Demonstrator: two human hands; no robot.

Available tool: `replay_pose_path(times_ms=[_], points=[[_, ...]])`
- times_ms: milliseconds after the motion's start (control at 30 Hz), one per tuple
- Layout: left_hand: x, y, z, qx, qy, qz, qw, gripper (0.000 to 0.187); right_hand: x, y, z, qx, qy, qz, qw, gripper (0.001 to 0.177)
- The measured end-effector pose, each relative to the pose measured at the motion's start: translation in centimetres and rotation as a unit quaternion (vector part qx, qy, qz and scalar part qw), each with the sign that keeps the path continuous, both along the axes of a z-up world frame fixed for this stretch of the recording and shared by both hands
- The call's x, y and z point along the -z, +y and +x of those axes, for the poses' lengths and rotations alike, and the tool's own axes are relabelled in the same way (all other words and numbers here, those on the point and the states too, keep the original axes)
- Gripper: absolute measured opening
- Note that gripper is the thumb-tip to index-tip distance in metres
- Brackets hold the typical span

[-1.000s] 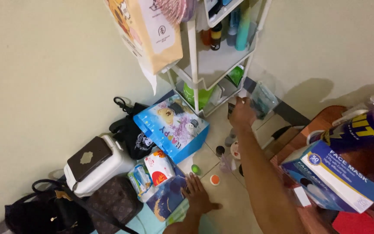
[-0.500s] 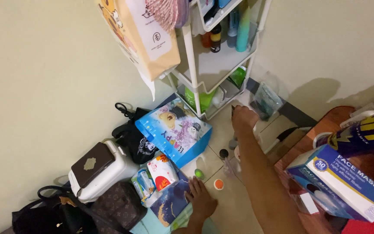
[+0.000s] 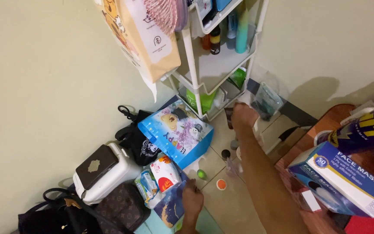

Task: The person organizes various items on a white plastic shelf. They pick up bottles, tubes, and containers from the floor and place them on the shelf. The person also moves a remote control and a hairbrush to the top of the shelf.

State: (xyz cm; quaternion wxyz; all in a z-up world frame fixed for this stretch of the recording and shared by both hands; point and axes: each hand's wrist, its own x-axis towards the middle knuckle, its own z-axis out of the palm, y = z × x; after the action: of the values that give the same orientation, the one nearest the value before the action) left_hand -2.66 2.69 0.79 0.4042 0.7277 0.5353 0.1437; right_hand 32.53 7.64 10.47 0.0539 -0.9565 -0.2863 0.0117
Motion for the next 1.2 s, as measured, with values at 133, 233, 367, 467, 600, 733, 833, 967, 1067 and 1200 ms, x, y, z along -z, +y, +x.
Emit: replay_pose_path(times_ms=[133, 233, 367, 467, 600, 733, 833, 967, 1067, 1200], points=[[-3.8, 1.1, 0.5, -0.04, 0.054, -0.028, 0.997, 0.047, 0.7, 0.4, 0.3, -0.019, -0.095, 0.16, 0.982, 0.017], [-5.2, 2.7, 1.4, -0.079, -0.033, 0.003, 0.996, 0.049, -1.6, 0.1, -0.3, -0.006, -0.042, 0.346, 0.937, 0.019], [-8.5, 5.2, 4.4, -0.053, -0.12, 0.104, 0.986, 0.047, -3.2, 0.1, -0.4, -0.021, -0.073, 0.48, 0.874, 0.006], [-11.4, 6.4, 7.5, -0.012, -0.172, 0.135, 0.976, 0.044, -5.7, 0.0, -0.9, -0.046, -0.089, 0.568, 0.817, 0.009], [-15.3, 7.6, 12.4, 0.065, -0.236, 0.137, 0.96, 0.042, -6.7, 0.6, -0.5, -0.108, -0.03, 0.668, 0.735, 0.015], [-20.3, 7.2, 15.8, 0.083, -0.259, 0.069, 0.96, 0.062, -6.9, 1.9, 0.2, -0.173, 0.009, 0.695, 0.698, 0.014], [-19.9, 8.2, 17.6, 0.112, -0.268, 0.034, 0.956, 0.071, -7.6, 2.2, -0.2, -0.194, 0.115, 0.728, 0.647, 0.027], [-15.8, 9.7, 19.6, 0.079, -0.313, 0.042, 0.946, 0.027, -8.8, 2.2, -0.1, -0.215, 0.193, 0.705, 0.647, 0.021], [-16.4, 9.6, 20.2, 0.054, -0.347, 0.054, 0.935, 0.021, -9.5, 1.9, -0.7, -0.251, 0.218, 0.636, 0.697, 0.028], [-14.5, 11.1, 21.1, 0.039, -0.34, 0.069, 0.937, 0.022, -10.8, 0.4, -2.2, -0.258, 0.285, 0.451, 0.806, 0.067]])
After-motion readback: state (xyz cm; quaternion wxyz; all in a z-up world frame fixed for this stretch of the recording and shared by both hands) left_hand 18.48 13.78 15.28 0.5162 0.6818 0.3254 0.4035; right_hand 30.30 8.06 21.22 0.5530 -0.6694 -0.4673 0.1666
